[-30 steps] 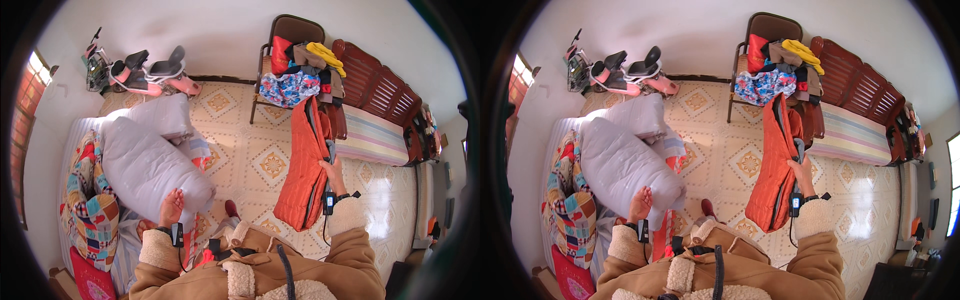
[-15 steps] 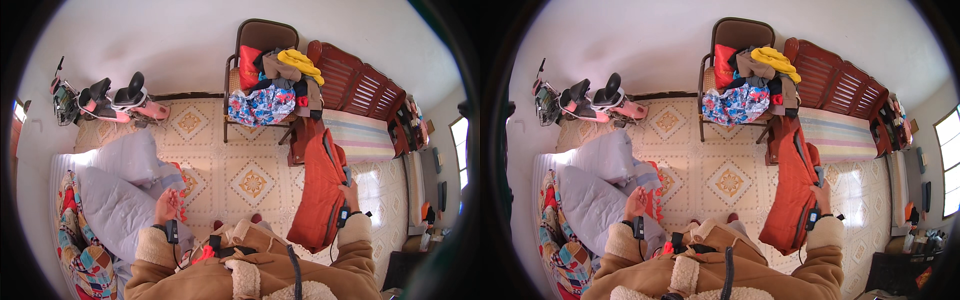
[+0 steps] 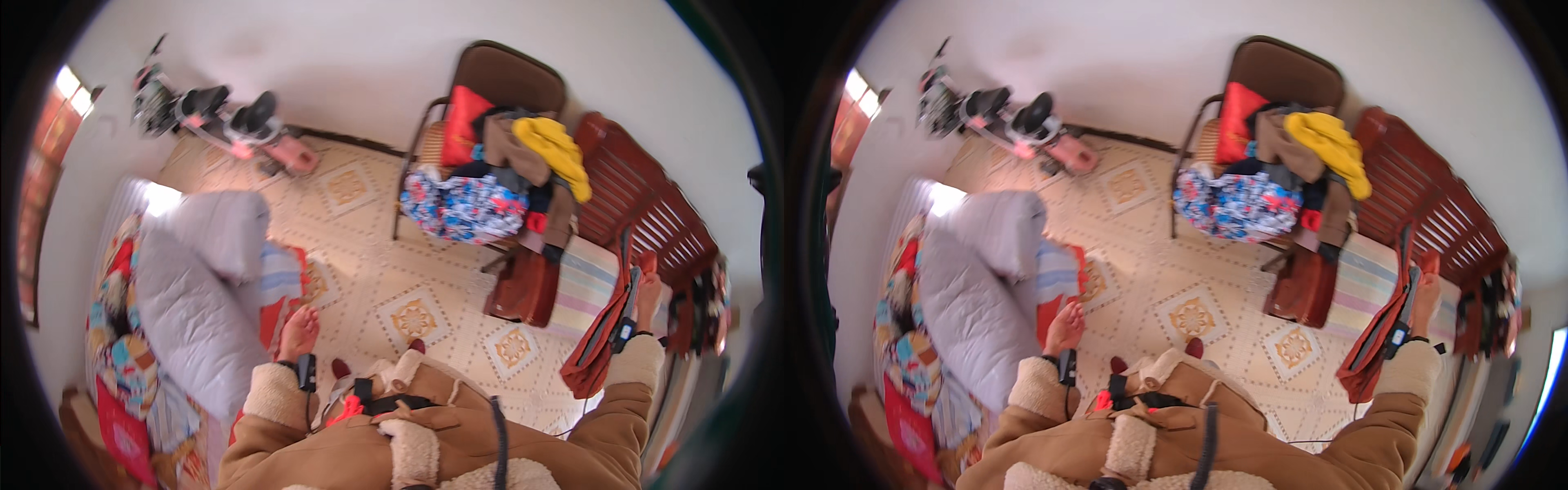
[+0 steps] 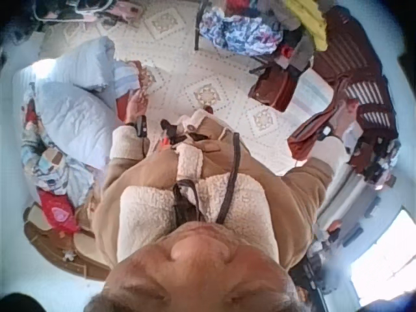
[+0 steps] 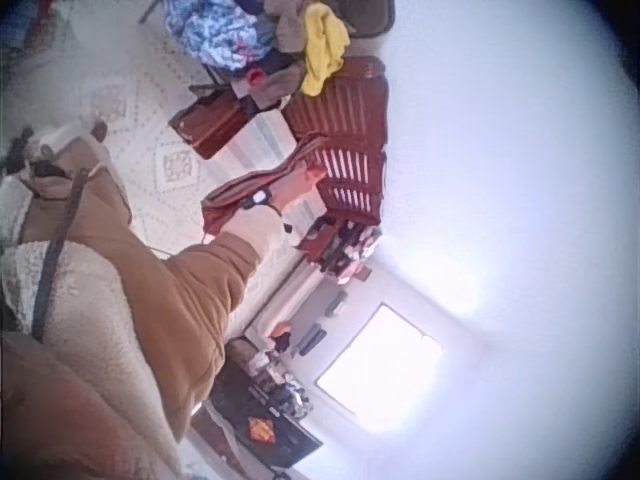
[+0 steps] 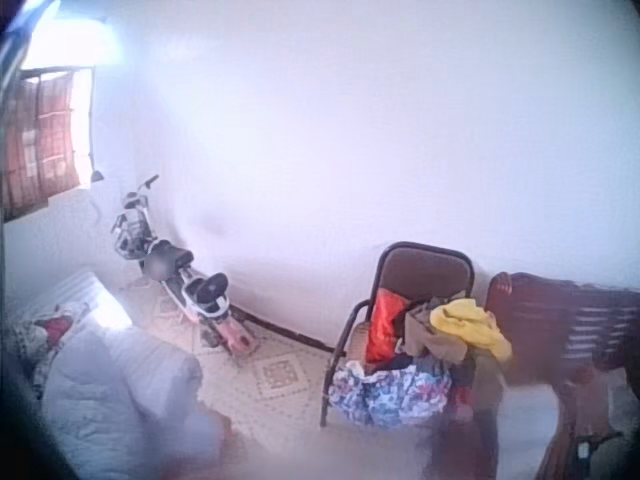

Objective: The person uses a straw broom to sweep a sofa and a bed, then folds and stacks bedding items including a quilt and pillows. The person moves between the sofa and bed, sweeping surfaces and arranging the bedding into a neat pile.

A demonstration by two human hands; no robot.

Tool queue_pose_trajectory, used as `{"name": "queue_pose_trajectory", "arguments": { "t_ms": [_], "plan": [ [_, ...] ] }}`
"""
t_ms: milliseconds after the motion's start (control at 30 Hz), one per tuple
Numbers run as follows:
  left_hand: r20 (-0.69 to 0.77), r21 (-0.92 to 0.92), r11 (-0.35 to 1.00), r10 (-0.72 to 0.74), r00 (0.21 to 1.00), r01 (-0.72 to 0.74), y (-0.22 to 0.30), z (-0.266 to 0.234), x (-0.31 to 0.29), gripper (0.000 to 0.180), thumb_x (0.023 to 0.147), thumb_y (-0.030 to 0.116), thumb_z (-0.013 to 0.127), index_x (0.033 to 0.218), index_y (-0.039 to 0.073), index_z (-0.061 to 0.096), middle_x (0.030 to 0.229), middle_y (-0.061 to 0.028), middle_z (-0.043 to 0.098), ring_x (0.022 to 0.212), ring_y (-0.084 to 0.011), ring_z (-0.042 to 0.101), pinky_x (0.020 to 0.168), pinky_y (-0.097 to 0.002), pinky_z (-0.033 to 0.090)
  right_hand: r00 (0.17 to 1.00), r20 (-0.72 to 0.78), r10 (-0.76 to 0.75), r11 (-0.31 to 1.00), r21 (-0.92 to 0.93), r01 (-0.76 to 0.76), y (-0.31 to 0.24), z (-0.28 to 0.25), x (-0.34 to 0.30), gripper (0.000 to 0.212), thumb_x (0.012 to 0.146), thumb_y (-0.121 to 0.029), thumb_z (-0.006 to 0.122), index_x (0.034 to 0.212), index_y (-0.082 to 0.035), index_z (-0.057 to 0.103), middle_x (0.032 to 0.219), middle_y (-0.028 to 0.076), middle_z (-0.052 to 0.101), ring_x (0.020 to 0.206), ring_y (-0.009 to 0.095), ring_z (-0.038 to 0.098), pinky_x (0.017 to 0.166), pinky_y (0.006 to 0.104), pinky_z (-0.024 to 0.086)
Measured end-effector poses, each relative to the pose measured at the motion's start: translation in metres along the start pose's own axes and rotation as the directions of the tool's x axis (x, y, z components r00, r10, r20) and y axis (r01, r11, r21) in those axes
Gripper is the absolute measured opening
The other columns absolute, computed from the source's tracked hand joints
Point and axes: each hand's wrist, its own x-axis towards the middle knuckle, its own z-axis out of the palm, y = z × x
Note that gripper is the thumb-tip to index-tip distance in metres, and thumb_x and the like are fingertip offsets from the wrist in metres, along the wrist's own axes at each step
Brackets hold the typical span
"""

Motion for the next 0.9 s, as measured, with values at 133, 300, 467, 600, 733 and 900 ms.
{"name": "queue_pose_trajectory", "arguments": {
  "t_ms": [133, 300, 467, 600, 733, 900],
  "plan": [
    [-0.071, -0.094, 0.987, 0.127, 0.989, -0.134, -0.003, -0.002, -0.028, 0.017, 0.086, 0.016, 0.054, 0.102, 0.009, 0.054, 0.092, -0.0055, 0.063, 0.078, -0.0135, 0.06, 0.068, -0.0254, 0.051, 0.905, 0.388, -0.174, 0.875, 0.483, -0.039, -0.154, 0.066, 0.025, 0.025, 0.072, -0.007, 0.049, 0.096, -0.002, 0.056, 0.063, 0.006, 0.057, 0.056, 0.015, 0.055, 0.052, 0.027, 0.043],
    [-0.265, -0.189, 0.942, 0.223, 0.938, -0.278, 0.0, -0.027, -0.07, 0.017, 0.086, 0.014, 0.054, 0.103, 0.008, 0.054, 0.094, -0.0069, 0.063, 0.08, -0.0156, 0.061, 0.067, -0.027, 0.052, 0.676, 0.52, -0.522, 0.742, 0.668, 0.059, -0.342, 0.151, -0.051, 0.027, 0.071, -0.009, 0.054, 0.097, -0.002, 0.056, 0.065, 0.007, 0.06, 0.055, 0.012, 0.057, 0.049, 0.0243, 0.042],
    [-0.429, -0.256, 0.862, 0.305, 0.85, -0.438, 0.0, -0.083, -0.115, 0.022, 0.086, 0.013, 0.053, 0.107, 0.008, 0.052, 0.098, -0.0087, 0.061, 0.082, -0.0161, 0.06, 0.068, -0.0276, 0.052, 0.304, 0.583, -0.753, 0.6, 0.799, -0.046, -0.47, 0.192, -0.179, 0.025, 0.072, -0.006, 0.053, 0.095, -0.001, 0.057, 0.062, 0.006, 0.059, 0.052, 0.011, 0.056, 0.049, 0.0245, 0.043],
    [-0.573, -0.336, 0.799, 0.247, 0.781, -0.499, -0.001, -0.135, -0.146, 0.021, 0.085, 0.015, 0.054, 0.105, 0.007, 0.053, 0.098, -0.0082, 0.061, 0.081, -0.0164, 0.06, 0.069, -0.0276, 0.051, 0.044, 0.593, -0.804, 0.592, 0.806, -0.028, -0.531, 0.192, -0.268, 0.025, 0.072, -0.006, 0.053, 0.096, -0.001, 0.057, 0.062, 0.005, 0.059, 0.053, 0.01, 0.056, 0.048, 0.024, 0.043],
    [-0.421, -0.354, 0.885, 0.138, 0.896, -0.302, -0.001, -0.175, -0.167, 0.012, 0.083, 0.017, 0.057, 0.091, 0.009, 0.058, 0.087, -0.0046, 0.064, 0.078, -0.0141, 0.061, 0.065, -0.0264, 0.051, -0.123, 0.663, -0.738, 0.674, 0.733, -0.093, -0.58, 0.182, -0.337, 0.026, 0.071, -0.008, 0.055, 0.097, -0.003, 0.057, 0.065, 0.003, 0.059, 0.055, 0.01, 0.056, 0.047, 0.0234, 0.042],
    [-0.414, -0.354, 0.922, -0.004, 0.91, -0.157, -0.001, -0.215, -0.187, 0.01, 0.084, 0.016, 0.056, 0.091, 0.01, 0.058, 0.089, -0.0033, 0.064, 0.078, -0.0138, 0.06, 0.068, -0.0255, 0.049, -0.259, 0.665, -0.701, 0.707, 0.697, -0.125, -0.64, 0.175, -0.409, 0.028, 0.071, -0.008, 0.056, 0.099, -0.003, 0.056, 0.068, 0.003, 0.059, 0.057, 0.009, 0.057, 0.047, 0.0226, 0.042]
  ]
}}
